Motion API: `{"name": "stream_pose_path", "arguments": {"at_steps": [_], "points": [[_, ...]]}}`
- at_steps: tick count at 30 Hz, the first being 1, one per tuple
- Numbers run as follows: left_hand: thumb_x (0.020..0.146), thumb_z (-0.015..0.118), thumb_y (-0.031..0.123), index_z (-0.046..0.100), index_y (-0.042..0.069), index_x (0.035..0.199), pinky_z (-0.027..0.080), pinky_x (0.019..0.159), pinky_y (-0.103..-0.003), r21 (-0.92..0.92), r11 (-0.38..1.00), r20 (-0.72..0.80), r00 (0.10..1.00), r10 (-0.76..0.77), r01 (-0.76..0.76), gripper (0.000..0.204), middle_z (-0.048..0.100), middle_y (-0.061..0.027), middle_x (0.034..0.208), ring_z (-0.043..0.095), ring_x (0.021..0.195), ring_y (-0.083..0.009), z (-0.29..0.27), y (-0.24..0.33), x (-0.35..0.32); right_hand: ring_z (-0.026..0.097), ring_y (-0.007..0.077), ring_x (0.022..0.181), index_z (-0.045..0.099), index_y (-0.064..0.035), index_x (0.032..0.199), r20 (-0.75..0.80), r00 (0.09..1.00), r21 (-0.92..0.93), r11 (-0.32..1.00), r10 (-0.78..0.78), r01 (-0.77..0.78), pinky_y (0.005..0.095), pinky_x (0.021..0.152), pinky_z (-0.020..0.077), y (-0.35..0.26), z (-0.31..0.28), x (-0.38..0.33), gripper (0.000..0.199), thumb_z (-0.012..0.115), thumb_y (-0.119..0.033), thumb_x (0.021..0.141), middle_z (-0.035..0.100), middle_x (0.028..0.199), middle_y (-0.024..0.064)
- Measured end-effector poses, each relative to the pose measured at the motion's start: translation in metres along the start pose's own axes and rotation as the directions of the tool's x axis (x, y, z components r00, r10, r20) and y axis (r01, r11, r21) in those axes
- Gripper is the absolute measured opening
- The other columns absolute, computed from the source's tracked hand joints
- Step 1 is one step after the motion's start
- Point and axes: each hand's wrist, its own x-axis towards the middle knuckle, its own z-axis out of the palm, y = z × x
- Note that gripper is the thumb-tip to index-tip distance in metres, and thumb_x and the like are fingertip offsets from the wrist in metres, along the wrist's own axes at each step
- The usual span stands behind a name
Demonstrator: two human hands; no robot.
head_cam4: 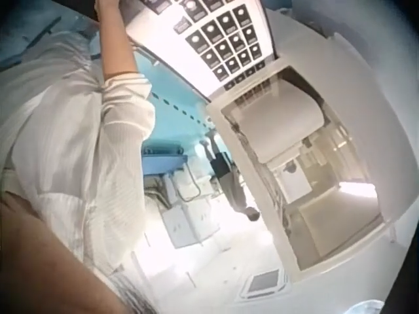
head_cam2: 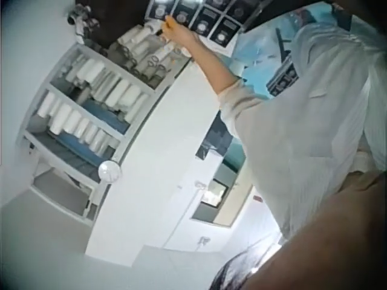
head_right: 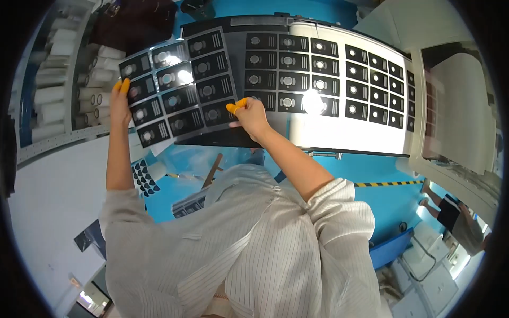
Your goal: Placing components onto a template, operating a machine's touchscreen interface, and packaging sheets into bags.
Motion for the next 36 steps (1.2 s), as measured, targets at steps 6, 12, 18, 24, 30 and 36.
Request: {"name": "stream_pose_path", "arguments": {"at_steps": [6, 12, 18, 24, 30, 36], "points": [[0.093, 0.053, 0.006, 0.057, -0.003, 0.120, 0.046, 0.081, -0.024, 0.026, 0.990, 0.144, 0.979, -0.143, 0.141, 0.028, 0.061, -0.0065, 0.105, 0.058, 0.091, -0.0126, 0.044, -0.066, 0.077, 0.066, 0.0217, 0.081, 0.055, 0.0128, 0.099, -0.198, 0.978, -0.178, 0.983, -0.070, 0.035, 0.0319, 0.061, 0.0626, 0.019, 0.016, 0.045, 0.017, 0.056, 0.010, 0.082, 0.061, 0.093, 0.0169], [0.092, 0.048, 0.003, 0.049, -0.007, 0.128, 0.049, 0.087, -0.028, 0.033, 0.971, 0.183, 0.954, -0.239, 0.237, 0.038, 0.061, -0.0134, 0.114, 0.061, 0.099, -0.0183, 0.068, -0.071, 0.092, 0.069, 0.0334, 0.074, 0.061, 0.0085, 0.089, -0.262, 0.936, -0.540, 0.839, -0.235, 0.060, 0.0392, 0.067, 0.0563, 0.042, 0.011, 0.061, 0.016, 0.064, -0.003, 0.079, 0.067, 0.081, 0.0227], [0.092, 0.045, 0.002, 0.048, -0.007, 0.128, 0.050, 0.086, -0.029, 0.033, 0.973, 0.211, 0.950, -0.232, 0.230, 0.038, 0.061, -0.0141, 0.114, 0.061, 0.098, -0.0192, 0.067, -0.078, 0.094, 0.067, 0.0385, 0.080, 0.063, 0.0043, 0.087, -0.278, 0.932, -0.717, 0.696, -0.232, -0.041, 0.0433, 0.075, 0.0529, 0.025, 0.023, 0.050, 0.016, 0.066, -0.009, 0.079, 0.068, 0.082, 0.0227], [0.091, 0.043, 0.001, 0.050, -0.007, 0.128, 0.048, 0.088, -0.029, 0.018, 0.968, 0.199, 0.948, -0.248, 0.249, 0.038, 0.060, -0.0137, 0.114, 0.061, 0.099, -0.0195, 0.069, -0.087, 0.096, 0.067, 0.0391, 0.081, 0.062, 0.0035, 0.088, -0.260, 0.923, -0.793, 0.608, -0.284, -0.036, 0.0442, 0.076, 0.0528, 0.022, 0.029, 0.048, 0.017, 0.066, -0.010, 0.079, 0.068, 0.082, 0.0227], [0.087, 0.051, 0.002, 0.056, -0.007, 0.117, 0.049, 0.080, -0.033, 0.445, 0.895, 0.208, 0.975, -0.075, -0.026, 0.032, 0.063, -0.0161, 0.105, 0.062, 0.090, -0.0230, 0.080, -0.093, 0.099, 0.066, 0.0403, 0.076, 0.059, 0.0053, 0.086, -0.226, 0.896, -0.892, 0.450, -0.382, -0.034, 0.0452, 0.070, 0.0516, 0.023, 0.030, 0.049, 0.024, 0.066, -0.017, 0.084, 0.067, 0.077, 0.0228], [0.082, 0.067, 0.012, 0.058, 0.000, 0.117, 0.046, 0.088, -0.043, 0.696, 0.445, 0.315, 0.797, 0.515, -0.563, 0.038, 0.059, -0.0214, 0.114, 0.056, 0.103, -0.0369, 0.091, -0.077, 0.052, 0.065, 0.0425, 0.084, 0.052, 0.0026, 0.102, -0.159, 0.951, -0.965, 0.244, -0.263, -0.094, 0.0486, 0.076, 0.0513, -0.006, 0.042, 0.056, 0.028, 0.063, -0.015, 0.083, 0.067, 0.087, 0.0220]]}}
